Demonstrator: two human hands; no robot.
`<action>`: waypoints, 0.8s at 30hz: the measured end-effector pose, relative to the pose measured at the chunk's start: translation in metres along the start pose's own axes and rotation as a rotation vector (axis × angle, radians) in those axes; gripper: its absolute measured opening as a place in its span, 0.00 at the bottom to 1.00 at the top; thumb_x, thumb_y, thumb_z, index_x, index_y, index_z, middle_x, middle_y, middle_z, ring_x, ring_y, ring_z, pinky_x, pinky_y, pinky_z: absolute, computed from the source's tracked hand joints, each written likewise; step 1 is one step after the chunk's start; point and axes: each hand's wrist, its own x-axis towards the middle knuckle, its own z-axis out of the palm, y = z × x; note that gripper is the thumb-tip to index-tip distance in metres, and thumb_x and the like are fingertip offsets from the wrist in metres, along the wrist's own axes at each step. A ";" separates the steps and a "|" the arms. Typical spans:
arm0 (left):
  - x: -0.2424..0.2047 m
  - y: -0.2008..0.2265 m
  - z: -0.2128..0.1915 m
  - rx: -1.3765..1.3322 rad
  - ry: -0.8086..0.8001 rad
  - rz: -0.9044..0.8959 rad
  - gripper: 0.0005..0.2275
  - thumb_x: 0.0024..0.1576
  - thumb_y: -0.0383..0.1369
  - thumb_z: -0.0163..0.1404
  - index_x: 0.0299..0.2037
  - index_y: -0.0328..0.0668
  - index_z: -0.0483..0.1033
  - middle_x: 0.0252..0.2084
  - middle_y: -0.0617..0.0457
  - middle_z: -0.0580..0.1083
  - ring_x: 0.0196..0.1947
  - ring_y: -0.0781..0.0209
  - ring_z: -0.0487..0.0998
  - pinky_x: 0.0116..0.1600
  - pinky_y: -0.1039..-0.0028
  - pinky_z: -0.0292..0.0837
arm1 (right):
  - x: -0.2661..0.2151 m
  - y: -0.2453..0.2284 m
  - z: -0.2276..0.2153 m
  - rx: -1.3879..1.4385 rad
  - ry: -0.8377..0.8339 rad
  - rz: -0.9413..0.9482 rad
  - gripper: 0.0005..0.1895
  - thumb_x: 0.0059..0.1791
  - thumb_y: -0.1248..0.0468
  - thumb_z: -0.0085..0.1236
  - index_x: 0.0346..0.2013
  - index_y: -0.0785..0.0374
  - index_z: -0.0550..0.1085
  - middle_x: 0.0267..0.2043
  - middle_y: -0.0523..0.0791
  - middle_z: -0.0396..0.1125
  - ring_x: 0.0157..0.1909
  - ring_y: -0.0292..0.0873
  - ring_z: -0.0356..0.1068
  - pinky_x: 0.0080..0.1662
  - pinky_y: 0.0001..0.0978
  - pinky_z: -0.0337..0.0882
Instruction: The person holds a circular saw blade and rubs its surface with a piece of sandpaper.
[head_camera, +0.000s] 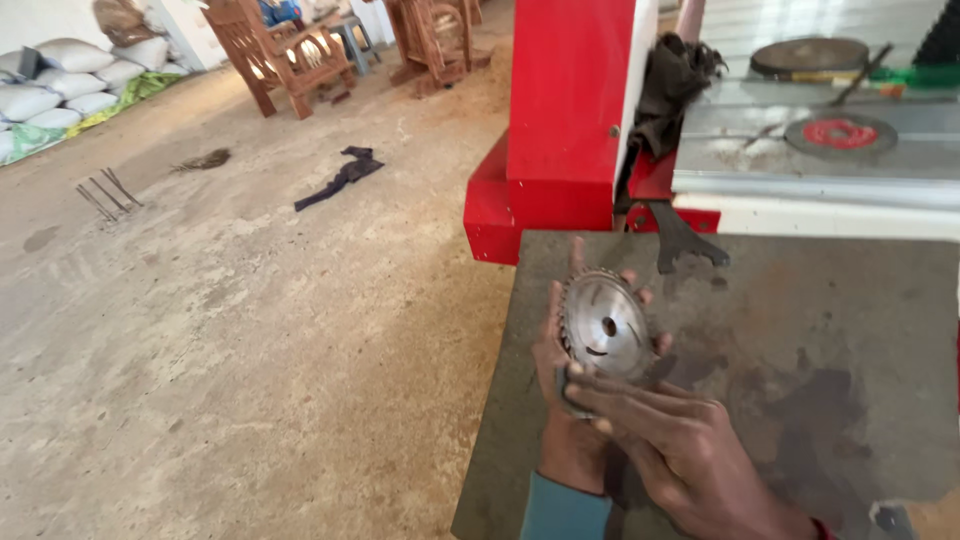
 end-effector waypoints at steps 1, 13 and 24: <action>0.000 0.004 -0.002 -0.021 -0.015 -0.014 0.23 0.69 0.51 0.35 0.74 0.65 0.57 0.55 0.45 0.75 0.52 0.52 0.78 0.51 0.56 0.81 | 0.001 0.005 -0.001 -0.052 0.040 0.023 0.14 0.47 0.71 0.56 0.47 0.66 0.79 0.48 0.52 0.77 0.43 0.50 0.80 0.40 0.39 0.79; 0.007 0.002 -0.010 -0.060 -0.022 -0.136 0.22 0.65 0.51 0.36 0.71 0.72 0.58 0.55 0.45 0.75 0.52 0.50 0.78 0.52 0.55 0.80 | 0.000 0.013 -0.001 -0.037 -0.022 -0.025 0.12 0.48 0.71 0.54 0.45 0.61 0.79 0.52 0.51 0.77 0.50 0.49 0.79 0.48 0.39 0.79; 0.001 -0.002 0.007 0.054 0.060 -0.116 0.24 0.67 0.52 0.34 0.73 0.66 0.58 0.57 0.44 0.73 0.56 0.48 0.77 0.56 0.56 0.81 | 0.004 0.024 -0.004 -0.083 -0.031 -0.023 0.23 0.42 0.69 0.55 0.52 0.61 0.78 0.55 0.50 0.77 0.49 0.52 0.78 0.47 0.43 0.78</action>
